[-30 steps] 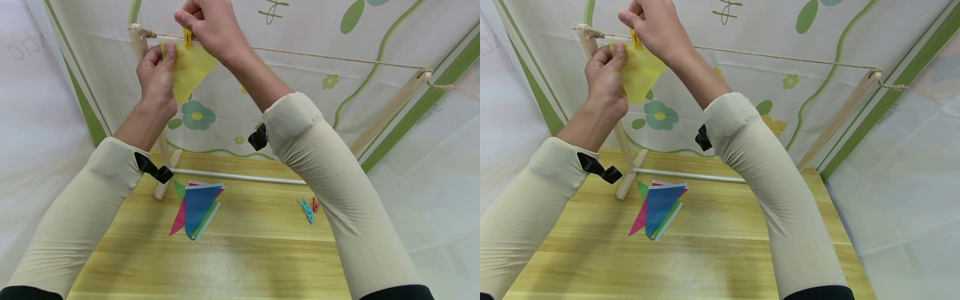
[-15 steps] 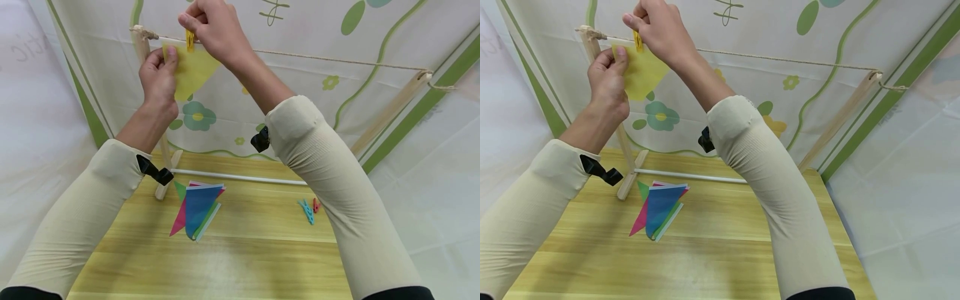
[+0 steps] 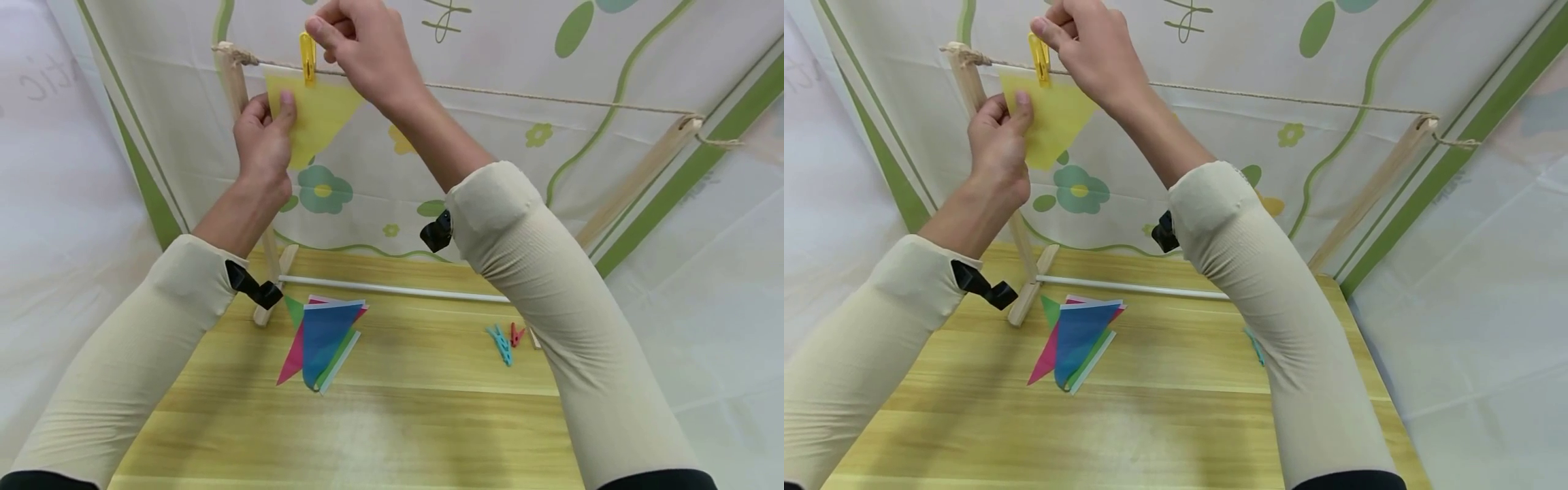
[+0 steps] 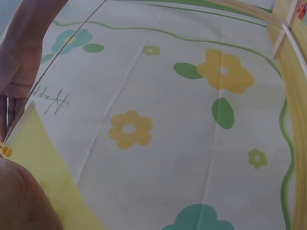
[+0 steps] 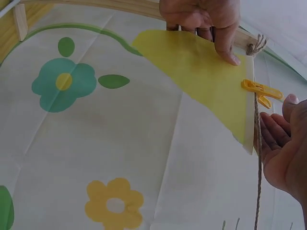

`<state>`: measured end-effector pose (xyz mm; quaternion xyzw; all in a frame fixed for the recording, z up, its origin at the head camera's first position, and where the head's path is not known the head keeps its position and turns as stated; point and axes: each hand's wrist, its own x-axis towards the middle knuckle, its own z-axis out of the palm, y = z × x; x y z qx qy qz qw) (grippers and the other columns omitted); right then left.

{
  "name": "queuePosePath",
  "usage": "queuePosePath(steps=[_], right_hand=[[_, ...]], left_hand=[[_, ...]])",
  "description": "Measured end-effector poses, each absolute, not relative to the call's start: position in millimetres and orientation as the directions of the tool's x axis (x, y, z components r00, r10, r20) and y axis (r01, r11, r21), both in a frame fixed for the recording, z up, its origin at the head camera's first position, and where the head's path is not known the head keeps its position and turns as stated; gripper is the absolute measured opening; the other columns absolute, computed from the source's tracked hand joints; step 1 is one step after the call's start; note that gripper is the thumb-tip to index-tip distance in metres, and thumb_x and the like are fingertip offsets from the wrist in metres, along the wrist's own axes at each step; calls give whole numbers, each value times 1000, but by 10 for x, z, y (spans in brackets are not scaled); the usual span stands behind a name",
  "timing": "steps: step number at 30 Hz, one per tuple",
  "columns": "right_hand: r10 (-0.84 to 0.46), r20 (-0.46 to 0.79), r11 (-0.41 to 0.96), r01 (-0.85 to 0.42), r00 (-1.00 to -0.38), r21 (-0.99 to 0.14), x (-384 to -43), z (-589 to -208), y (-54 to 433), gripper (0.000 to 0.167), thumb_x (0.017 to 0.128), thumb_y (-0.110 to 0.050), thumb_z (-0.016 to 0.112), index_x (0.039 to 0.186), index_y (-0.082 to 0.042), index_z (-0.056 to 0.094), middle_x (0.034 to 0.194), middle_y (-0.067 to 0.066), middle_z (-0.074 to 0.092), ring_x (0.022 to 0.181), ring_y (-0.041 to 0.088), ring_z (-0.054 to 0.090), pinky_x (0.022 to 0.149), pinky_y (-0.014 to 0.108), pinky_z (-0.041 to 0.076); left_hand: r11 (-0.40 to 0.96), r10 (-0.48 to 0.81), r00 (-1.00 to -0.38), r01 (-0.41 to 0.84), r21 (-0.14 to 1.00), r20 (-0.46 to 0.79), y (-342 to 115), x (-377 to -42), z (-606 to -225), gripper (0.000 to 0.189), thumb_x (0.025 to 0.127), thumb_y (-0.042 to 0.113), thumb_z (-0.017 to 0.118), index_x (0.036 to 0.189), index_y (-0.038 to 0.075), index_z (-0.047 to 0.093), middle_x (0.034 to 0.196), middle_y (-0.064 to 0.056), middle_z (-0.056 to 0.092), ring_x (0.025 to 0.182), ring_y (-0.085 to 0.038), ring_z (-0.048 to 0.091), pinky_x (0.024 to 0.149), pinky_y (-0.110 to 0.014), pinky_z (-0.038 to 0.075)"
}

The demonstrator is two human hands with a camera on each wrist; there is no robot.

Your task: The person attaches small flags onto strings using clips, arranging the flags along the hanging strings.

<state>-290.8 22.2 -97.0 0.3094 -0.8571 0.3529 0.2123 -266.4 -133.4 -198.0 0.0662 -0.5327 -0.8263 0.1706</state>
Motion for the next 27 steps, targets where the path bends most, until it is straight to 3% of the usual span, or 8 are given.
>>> queuePosePath(steps=[5,13,23,27], right_hand=[[-366,632,502,-717,-683,-484,-2902,-997,323,28,115,-28,68,132,-7,77,104,-4,70,95,5,66,89,17,53],[-375,701,444,-782,-606,-438,-2914,-1091,571,27,110,-24,78,127,-3,80,120,7,81,98,5,71,97,17,58],[-369,749,360,-828,-550,-430,-2891,-1197,734,22,106,-18,83,119,0,81,112,10,83,91,5,73,92,20,61],[-400,783,311,-874,-477,-374,-2879,-1238,761,23,106,-15,81,118,5,81,110,13,83,89,5,74,90,21,62]], left_hand=[[-352,-349,-933,217,911,88,-1337,-2667,-2060,30,107,35,75,129,15,72,116,4,70,113,-12,64,103,-25,54],[-319,-316,-943,212,924,107,-1331,-2668,-2184,33,105,37,77,129,16,70,114,4,70,110,-13,65,103,-27,53],[-288,-305,-947,193,938,101,-1321,-2693,-2300,39,102,37,82,133,16,69,117,4,68,110,-13,63,101,-28,51],[-275,-308,-946,186,943,97,-1336,-2688,-2331,39,102,37,83,132,16,69,117,5,69,110,-13,63,102,-29,52]])
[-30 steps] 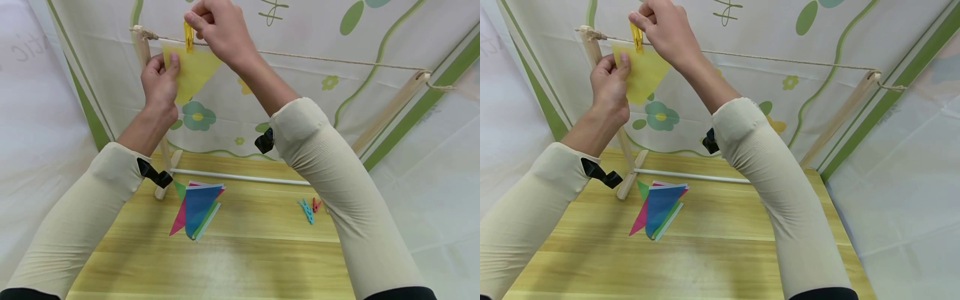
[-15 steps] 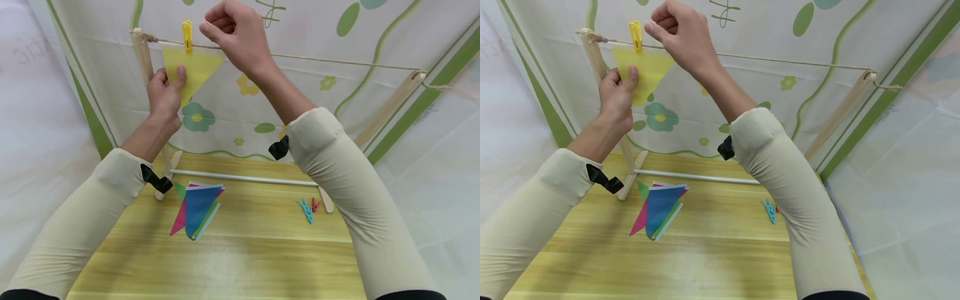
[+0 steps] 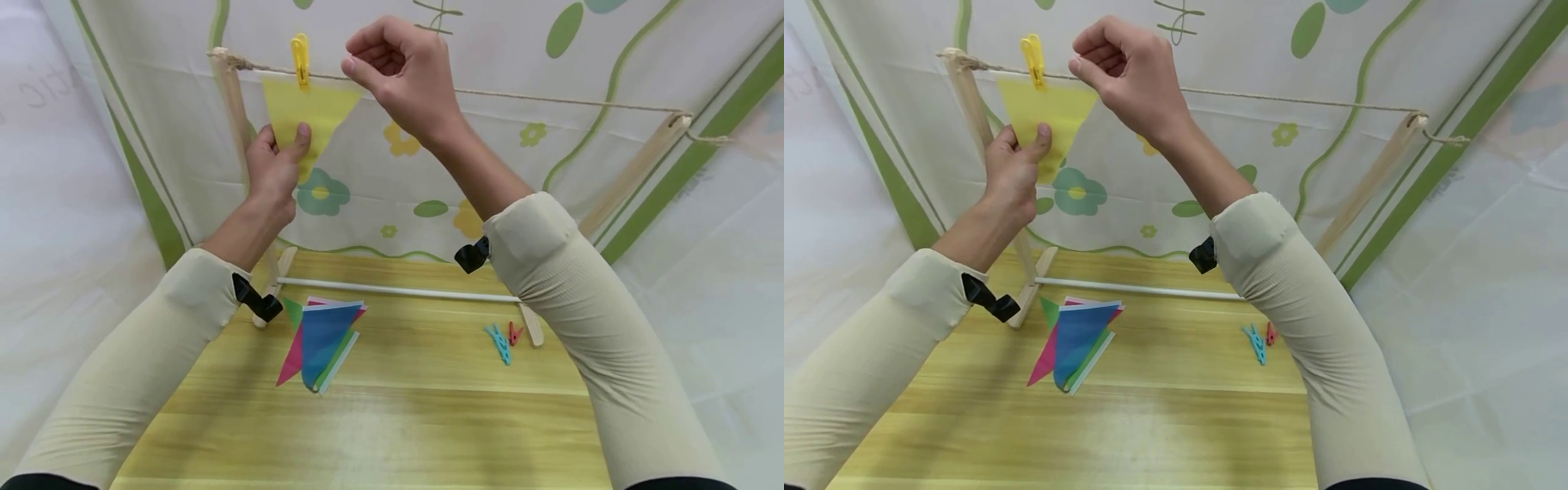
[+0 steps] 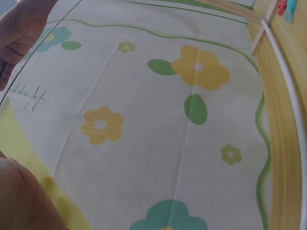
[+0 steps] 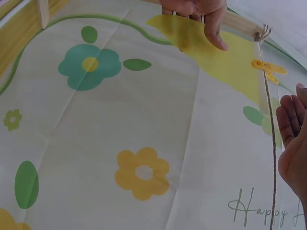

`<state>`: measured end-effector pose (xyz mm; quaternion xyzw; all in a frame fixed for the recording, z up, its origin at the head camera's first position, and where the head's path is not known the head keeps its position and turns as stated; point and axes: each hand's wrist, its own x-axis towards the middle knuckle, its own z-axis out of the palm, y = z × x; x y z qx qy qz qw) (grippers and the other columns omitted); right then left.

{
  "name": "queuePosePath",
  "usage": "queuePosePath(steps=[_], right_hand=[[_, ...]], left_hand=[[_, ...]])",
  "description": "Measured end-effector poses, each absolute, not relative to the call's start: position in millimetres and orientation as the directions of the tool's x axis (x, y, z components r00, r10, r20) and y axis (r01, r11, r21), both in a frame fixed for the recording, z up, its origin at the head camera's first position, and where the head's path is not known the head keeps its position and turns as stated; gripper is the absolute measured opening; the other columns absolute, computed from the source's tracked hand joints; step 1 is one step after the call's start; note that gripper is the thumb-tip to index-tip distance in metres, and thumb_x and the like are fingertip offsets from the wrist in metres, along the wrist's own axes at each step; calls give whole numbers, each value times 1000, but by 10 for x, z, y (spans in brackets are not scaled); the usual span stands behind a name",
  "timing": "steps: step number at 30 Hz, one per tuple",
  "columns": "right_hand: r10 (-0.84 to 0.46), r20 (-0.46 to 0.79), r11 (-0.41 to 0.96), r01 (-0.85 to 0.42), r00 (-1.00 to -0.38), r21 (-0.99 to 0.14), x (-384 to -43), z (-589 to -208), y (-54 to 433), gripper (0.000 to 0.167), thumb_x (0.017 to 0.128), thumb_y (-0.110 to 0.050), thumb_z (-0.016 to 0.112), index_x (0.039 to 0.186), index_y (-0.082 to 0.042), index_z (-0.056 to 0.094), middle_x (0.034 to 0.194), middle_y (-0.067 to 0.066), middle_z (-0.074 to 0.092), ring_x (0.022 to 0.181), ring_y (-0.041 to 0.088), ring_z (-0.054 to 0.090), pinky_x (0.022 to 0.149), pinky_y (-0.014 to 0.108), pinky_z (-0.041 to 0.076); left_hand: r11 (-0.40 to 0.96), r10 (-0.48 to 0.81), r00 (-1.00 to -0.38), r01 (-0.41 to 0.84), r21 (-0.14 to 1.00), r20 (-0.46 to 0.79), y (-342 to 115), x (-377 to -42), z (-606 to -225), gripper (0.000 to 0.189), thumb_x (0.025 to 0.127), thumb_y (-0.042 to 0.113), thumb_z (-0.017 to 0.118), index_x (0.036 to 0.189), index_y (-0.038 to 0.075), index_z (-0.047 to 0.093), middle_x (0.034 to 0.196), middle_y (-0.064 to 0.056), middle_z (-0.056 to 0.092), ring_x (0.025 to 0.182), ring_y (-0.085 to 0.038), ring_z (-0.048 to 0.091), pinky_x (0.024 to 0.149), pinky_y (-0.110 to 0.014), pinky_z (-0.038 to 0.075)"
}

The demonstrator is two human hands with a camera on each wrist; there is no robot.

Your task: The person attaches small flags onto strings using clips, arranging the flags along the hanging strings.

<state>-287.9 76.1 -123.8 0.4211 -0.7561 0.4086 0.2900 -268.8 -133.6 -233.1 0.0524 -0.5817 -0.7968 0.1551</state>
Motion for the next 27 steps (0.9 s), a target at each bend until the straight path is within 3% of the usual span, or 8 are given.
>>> queuePosePath(steps=[4,9,16,21,27], right_hand=[[-415,804,298,-899,-425,-322,-2870,-1274,808,24,107,-13,80,117,8,80,108,16,83,88,5,75,88,22,62],[-398,780,320,-870,-484,-376,-2839,-1318,857,20,106,-15,81,116,3,82,109,14,83,88,7,75,89,21,62],[-422,796,309,-894,-434,-324,-2819,-1377,904,21,107,-13,80,117,6,81,109,17,84,89,5,75,89,22,63],[-413,788,323,-883,-456,-341,-2807,-1425,953,18,106,-12,81,115,4,82,108,16,84,89,3,75,90,22,63],[-402,782,316,-874,-476,-370,-2800,-1514,1044,18,105,-10,82,114,6,82,107,17,84,88,2,74,89,22,63]], left_hand=[[-272,-301,-949,182,945,96,-1360,-2686,-2372,41,101,35,84,133,16,69,119,4,69,110,-13,65,104,-29,54],[-270,-276,-955,182,946,105,-1382,-2677,-2459,37,99,32,87,128,16,69,114,4,71,98,-13,71,98,-29,56],[-213,-262,-960,162,963,104,-1395,-2647,-2570,29,100,33,89,117,21,69,102,8,72,92,-10,72,86,-29,52],[-194,-240,-967,137,971,88,-1380,-2653,-2636,26,100,33,87,114,22,68,98,9,72,86,-8,74,87,-30,55],[-203,-202,-978,95,975,53,-1370,-2656,-2716,24,102,33,85,114,20,68,98,8,73,80,-8,76,78,-25,60]])
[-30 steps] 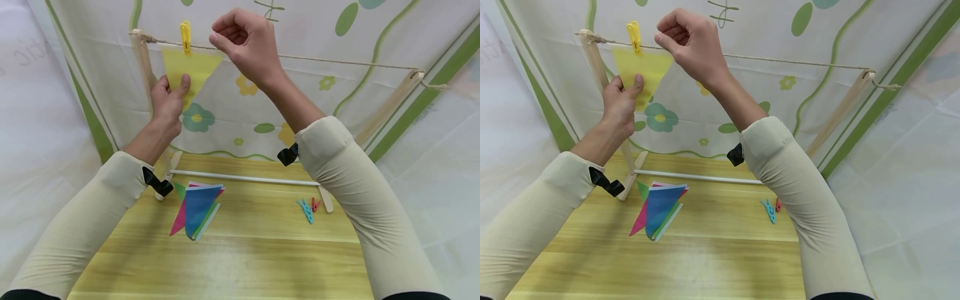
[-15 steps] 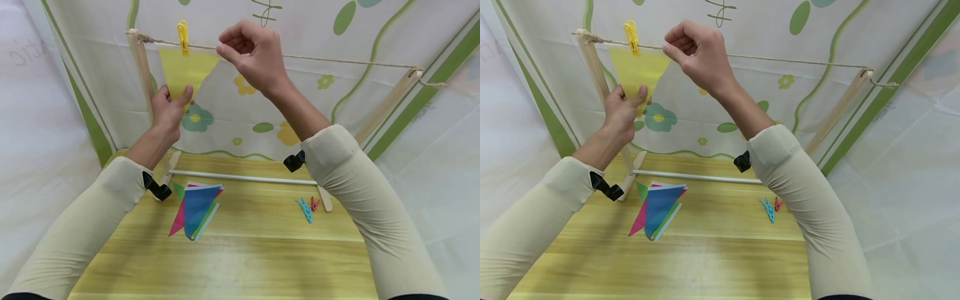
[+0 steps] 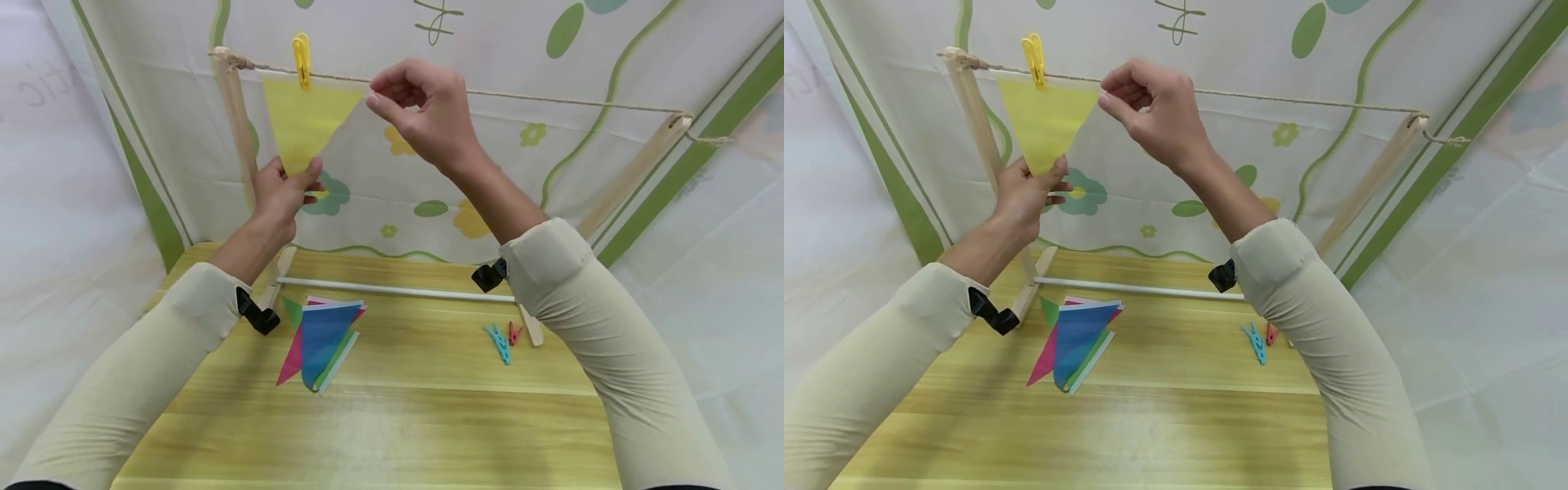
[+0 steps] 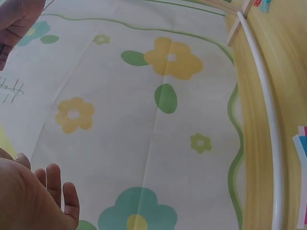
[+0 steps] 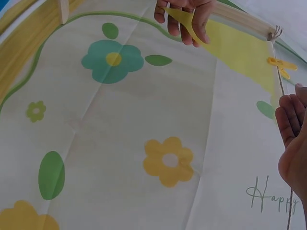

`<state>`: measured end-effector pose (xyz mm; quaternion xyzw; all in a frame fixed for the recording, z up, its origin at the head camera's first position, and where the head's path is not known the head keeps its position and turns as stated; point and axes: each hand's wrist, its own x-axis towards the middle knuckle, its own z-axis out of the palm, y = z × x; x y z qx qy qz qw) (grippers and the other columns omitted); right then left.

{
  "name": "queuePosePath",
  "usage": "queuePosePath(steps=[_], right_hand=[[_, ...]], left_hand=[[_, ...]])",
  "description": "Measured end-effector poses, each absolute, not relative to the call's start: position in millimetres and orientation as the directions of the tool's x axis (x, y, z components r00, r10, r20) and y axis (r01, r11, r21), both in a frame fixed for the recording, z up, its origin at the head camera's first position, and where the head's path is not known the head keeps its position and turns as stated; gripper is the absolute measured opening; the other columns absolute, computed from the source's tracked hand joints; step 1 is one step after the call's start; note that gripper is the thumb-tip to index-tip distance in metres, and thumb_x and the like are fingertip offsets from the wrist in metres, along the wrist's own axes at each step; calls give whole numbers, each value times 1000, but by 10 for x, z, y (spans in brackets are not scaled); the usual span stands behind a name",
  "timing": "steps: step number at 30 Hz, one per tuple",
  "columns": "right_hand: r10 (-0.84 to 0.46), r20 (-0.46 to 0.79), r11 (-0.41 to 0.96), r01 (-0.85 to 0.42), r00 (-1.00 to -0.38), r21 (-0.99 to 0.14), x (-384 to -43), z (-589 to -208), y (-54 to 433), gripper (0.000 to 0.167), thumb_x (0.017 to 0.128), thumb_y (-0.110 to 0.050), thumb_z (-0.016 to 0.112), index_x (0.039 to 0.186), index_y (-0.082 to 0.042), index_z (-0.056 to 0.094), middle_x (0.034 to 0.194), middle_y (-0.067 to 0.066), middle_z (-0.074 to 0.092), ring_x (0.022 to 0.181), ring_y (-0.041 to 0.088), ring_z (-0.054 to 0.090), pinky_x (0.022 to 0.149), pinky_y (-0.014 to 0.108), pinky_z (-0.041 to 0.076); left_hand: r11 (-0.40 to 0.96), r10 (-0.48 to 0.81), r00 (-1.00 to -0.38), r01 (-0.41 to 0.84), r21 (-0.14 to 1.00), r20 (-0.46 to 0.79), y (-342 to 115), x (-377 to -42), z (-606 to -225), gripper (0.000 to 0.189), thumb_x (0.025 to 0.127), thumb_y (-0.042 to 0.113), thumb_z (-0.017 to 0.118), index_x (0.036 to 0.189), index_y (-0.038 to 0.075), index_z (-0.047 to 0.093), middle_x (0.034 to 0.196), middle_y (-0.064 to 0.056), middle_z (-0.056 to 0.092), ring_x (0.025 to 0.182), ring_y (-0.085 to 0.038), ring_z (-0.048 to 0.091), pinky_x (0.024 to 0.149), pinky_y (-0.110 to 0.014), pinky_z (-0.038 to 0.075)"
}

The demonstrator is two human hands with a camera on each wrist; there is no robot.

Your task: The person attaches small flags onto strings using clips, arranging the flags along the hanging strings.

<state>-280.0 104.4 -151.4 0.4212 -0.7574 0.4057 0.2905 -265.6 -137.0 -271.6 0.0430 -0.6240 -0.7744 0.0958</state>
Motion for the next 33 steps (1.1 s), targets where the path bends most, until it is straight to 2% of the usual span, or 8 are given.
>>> queuePosePath(steps=[11,17,23,28,33], right_hand=[[-361,747,315,-827,-558,-466,-2754,-1693,1168,15,103,-11,84,111,2,83,104,16,84,86,3,73,87,22,62],[-362,750,306,-831,-553,-465,-2781,-1789,1223,14,103,-8,83,110,4,84,103,18,85,83,1,74,85,22,63],[-344,732,302,-807,-589,-507,-2793,-1902,1309,14,102,-6,83,111,5,83,104,20,85,83,1,74,84,22,63],[-347,734,314,-810,-584,-496,-2812,-2006,1396,12,100,-3,84,109,7,84,102,22,85,82,-2,73,82,20,62],[-344,717,328,-793,-606,-513,-2818,-2129,1488,12,100,-3,84,109,5,84,102,22,85,82,-2,73,81,20,61]], left_hand=[[-157,-148,-988,68,985,44,-1408,-2627,-2825,23,106,37,79,116,17,73,98,6,75,77,-8,76,73,-24,63],[-143,-123,-992,49,989,32,-1428,-2619,-2879,21,107,36,77,116,18,74,98,5,73,79,-9,75,73,-24,62],[-164,-96,-995,40,986,25,-1458,-2613,-2934,19,108,34,77,116,18,72,96,6,73,79,-9,75,72,-23,62],[-150,-81,-997,24,988,12,-1483,-2611,-2996,19,108,34,78,117,18,71,94,8,74,78,-9,74,74,-23,62],[-123,-84,-996,-3,992,-13,-1485,-2609,-3058,19,108,34,78,118,19,71,94,7,74,77,-9,74,73,-24,62]])
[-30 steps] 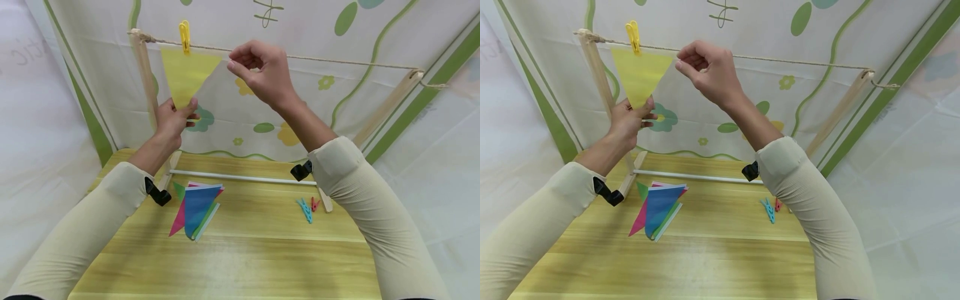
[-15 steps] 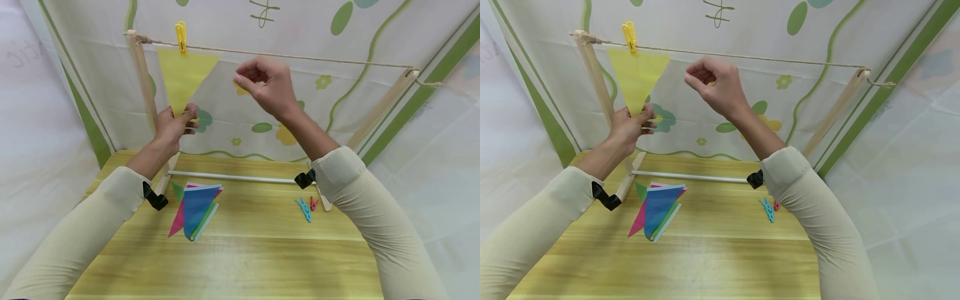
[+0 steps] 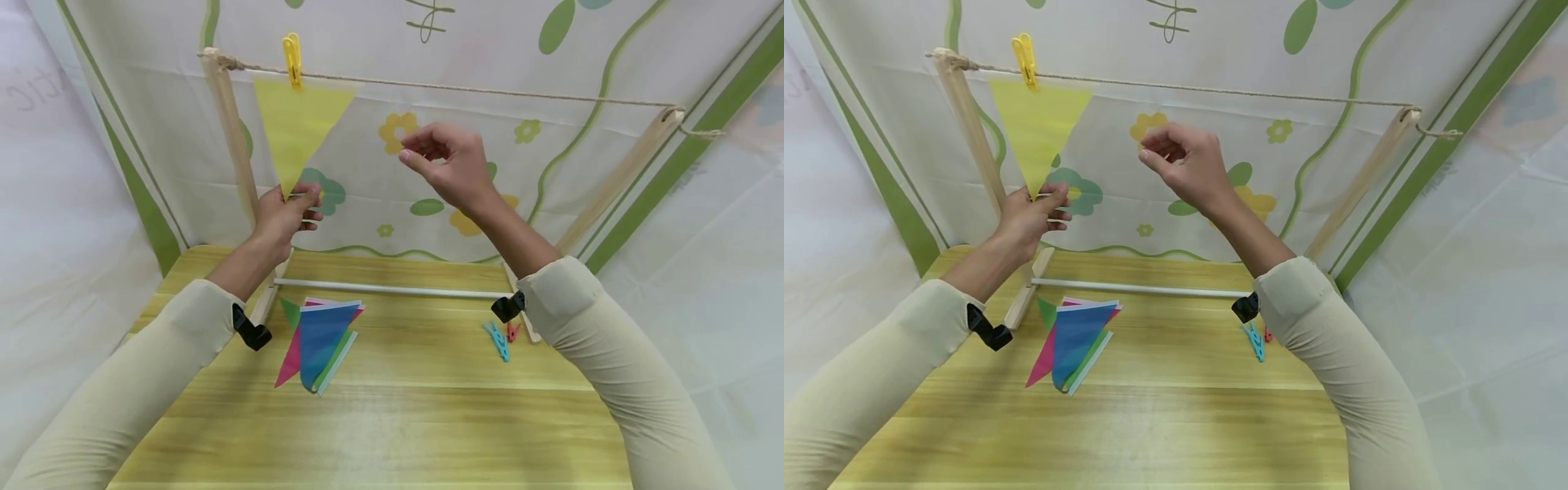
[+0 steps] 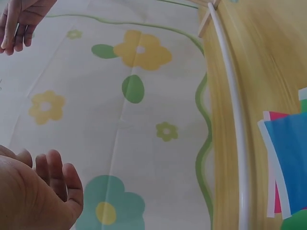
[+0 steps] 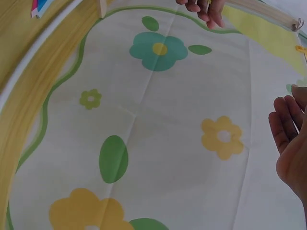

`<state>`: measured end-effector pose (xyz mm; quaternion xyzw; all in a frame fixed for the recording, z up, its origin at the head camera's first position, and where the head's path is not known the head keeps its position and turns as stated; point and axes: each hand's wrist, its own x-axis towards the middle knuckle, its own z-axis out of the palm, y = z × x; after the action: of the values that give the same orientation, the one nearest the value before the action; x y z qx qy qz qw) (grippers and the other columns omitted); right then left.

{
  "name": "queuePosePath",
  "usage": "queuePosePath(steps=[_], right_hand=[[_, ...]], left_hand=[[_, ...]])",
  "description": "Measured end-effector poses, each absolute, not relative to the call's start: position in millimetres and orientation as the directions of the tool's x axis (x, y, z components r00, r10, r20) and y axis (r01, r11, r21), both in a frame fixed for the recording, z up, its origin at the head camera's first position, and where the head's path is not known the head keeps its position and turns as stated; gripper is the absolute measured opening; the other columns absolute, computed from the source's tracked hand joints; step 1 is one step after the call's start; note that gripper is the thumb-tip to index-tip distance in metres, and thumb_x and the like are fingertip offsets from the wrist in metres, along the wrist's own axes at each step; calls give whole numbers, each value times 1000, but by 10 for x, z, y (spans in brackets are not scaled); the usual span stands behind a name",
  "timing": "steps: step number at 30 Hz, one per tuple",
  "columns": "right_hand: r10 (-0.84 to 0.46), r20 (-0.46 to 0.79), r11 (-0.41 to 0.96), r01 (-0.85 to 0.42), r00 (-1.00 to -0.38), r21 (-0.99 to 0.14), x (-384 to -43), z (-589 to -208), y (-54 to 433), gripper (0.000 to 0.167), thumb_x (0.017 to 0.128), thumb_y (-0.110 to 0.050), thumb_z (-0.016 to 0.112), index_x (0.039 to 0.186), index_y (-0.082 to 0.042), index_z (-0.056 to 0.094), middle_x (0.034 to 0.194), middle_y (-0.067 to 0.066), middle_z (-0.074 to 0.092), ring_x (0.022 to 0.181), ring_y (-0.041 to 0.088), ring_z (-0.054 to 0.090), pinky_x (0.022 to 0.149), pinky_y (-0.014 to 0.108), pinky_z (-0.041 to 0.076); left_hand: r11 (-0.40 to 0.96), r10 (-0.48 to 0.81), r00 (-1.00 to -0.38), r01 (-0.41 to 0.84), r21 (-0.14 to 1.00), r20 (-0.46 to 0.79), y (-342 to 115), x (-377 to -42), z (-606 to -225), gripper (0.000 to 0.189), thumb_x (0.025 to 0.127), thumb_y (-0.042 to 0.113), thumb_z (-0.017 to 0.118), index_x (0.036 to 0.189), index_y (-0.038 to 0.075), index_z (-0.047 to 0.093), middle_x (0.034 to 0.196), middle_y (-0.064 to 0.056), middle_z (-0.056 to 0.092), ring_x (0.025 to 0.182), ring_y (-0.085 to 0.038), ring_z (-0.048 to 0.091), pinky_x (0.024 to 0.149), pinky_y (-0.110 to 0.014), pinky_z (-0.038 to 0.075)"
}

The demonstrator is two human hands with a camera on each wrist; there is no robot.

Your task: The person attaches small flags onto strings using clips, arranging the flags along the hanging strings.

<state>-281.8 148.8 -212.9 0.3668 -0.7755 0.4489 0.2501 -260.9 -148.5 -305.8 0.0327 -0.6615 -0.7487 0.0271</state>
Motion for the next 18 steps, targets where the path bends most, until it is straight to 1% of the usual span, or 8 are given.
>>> queuePosePath(steps=[6,8,13,18], right_hand=[[-338,701,346,-776,-628,-527,-2799,-2251,1599,13,100,-3,84,110,5,84,105,21,85,84,-1,73,82,19,60],[-336,692,353,-766,-639,-537,-2787,-2289,1638,13,101,-3,84,112,5,83,107,21,85,84,-1,73,81,19,60],[-323,661,382,-732,-677,-563,-2762,-2389,1736,15,102,-7,83,114,3,84,107,20,85,85,0,72,81,18,58],[-310,649,397,-715,-694,-575,-2753,-2492,1836,17,103,-7,83,116,3,83,109,20,84,87,1,72,82,18,58]], left_hand=[[-65,-61,-998,-15,998,-19,-1491,-2585,-3126,20,110,37,76,119,22,68,98,6,72,81,-11,73,79,-27,62],[-54,-53,-998,-21,998,-23,-1495,-2580,-3141,21,110,38,75,120,22,68,99,7,72,82,-11,73,80,-27,62],[-44,-45,-998,-40,998,-42,-1504,-2580,-3173,21,110,39,74,120,22,65,98,7,72,82,-10,74,77,-25,61],[-12,-32,-998,-53,999,-53,-1509,-2575,-3211,22,111,41,73,119,21,65,97,8,72,83,-10,74,75,-23,62]])
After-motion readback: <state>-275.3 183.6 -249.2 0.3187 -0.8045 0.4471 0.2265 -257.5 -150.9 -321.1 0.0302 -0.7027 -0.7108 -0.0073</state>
